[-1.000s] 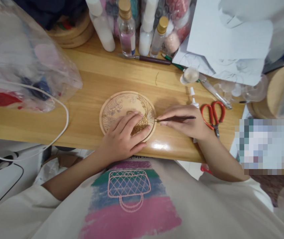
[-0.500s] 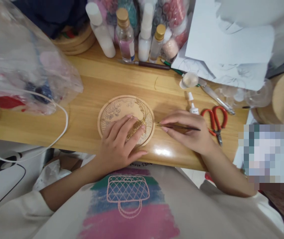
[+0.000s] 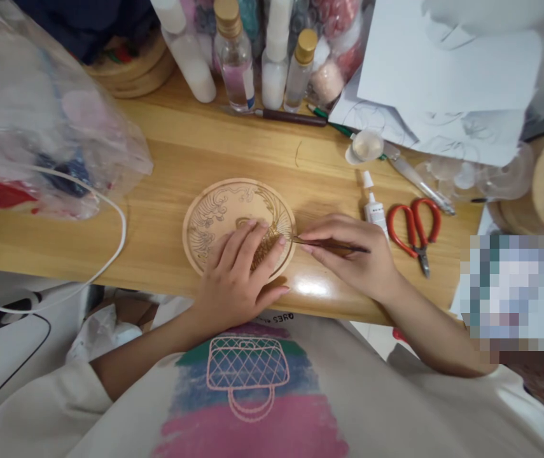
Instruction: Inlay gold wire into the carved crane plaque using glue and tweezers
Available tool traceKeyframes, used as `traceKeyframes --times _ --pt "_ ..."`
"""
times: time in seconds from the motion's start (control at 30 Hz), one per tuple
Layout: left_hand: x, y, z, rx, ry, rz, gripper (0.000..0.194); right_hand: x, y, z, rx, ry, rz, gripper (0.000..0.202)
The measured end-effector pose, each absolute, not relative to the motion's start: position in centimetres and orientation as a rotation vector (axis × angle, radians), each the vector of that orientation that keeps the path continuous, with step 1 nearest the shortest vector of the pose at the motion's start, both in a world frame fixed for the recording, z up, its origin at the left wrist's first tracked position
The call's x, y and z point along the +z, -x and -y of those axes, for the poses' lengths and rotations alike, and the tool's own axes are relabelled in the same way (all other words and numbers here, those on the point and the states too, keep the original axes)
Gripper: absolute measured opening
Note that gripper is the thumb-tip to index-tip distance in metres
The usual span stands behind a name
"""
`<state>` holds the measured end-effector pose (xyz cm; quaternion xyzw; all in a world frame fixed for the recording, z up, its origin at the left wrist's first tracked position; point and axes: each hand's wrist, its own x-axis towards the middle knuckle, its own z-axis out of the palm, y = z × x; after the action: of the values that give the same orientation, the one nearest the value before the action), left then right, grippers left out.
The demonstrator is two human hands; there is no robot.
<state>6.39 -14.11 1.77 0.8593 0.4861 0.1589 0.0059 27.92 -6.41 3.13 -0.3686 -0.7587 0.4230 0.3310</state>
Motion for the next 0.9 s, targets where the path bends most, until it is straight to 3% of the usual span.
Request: traceKeyframes --times 0.9 --pt "1.8 -6.6 13.9 0.462 -2.673 -1.565 0.056 2.8 -28.2 5.5 1.163 0.777 2.06 0.012"
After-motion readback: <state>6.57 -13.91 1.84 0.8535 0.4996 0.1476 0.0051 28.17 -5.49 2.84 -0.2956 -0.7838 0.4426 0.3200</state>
